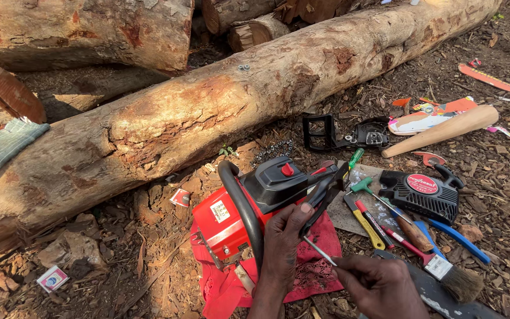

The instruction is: The person is repairing a chainsaw by removing the air filter cover. They use a socket wrench to loosen and remove the screws holding the cover in place, then lift the cover off the engine housing.

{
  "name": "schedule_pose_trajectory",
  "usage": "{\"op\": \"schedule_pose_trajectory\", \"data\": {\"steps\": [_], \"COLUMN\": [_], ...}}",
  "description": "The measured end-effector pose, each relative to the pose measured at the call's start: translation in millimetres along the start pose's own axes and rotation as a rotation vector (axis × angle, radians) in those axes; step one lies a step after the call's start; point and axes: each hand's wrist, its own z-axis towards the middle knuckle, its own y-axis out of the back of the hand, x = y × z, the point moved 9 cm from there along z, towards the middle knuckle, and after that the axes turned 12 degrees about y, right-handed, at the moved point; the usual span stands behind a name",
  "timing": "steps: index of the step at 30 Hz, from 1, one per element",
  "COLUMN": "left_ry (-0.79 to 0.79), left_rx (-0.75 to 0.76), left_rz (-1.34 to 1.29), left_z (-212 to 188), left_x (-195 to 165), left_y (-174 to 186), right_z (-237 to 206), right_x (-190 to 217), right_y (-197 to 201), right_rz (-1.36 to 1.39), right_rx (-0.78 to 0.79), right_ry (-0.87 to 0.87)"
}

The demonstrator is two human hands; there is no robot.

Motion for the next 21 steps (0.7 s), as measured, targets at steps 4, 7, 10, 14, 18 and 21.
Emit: {"op": "schedule_pose_trajectory", "data": {"steps": [4,7,10,14,18,21], "left_ry": [0.012,-0.023,0.017,0.023,-0.004,0.045], "left_rx": [-0.041,-0.009,-0.018,-0.048,-0.019,-0.078], "left_rz": [0.071,0.054,0.048,0.079,0.038,0.159], "left_z": [2,1,-1,1,0,-1], "left_x": [1,-1,2,0,-4,1], "left_y": [2,0,2,1,-1,3], "right_z": [0,-9,-8,-8,-12,-7], "right_x": [21,47,41,37,50,41], "right_y": [5,15,9,1,3,4], "right_rz": [0.005,-0.038,-0.21,-0.351,-0.403,-0.366], "right_rx": [-0.071,-0.207,-0.16,-0.111,-0.165,-0.145], "right_ry": [0.194,0.518,0.473,0.433,0.562,0.475]}}
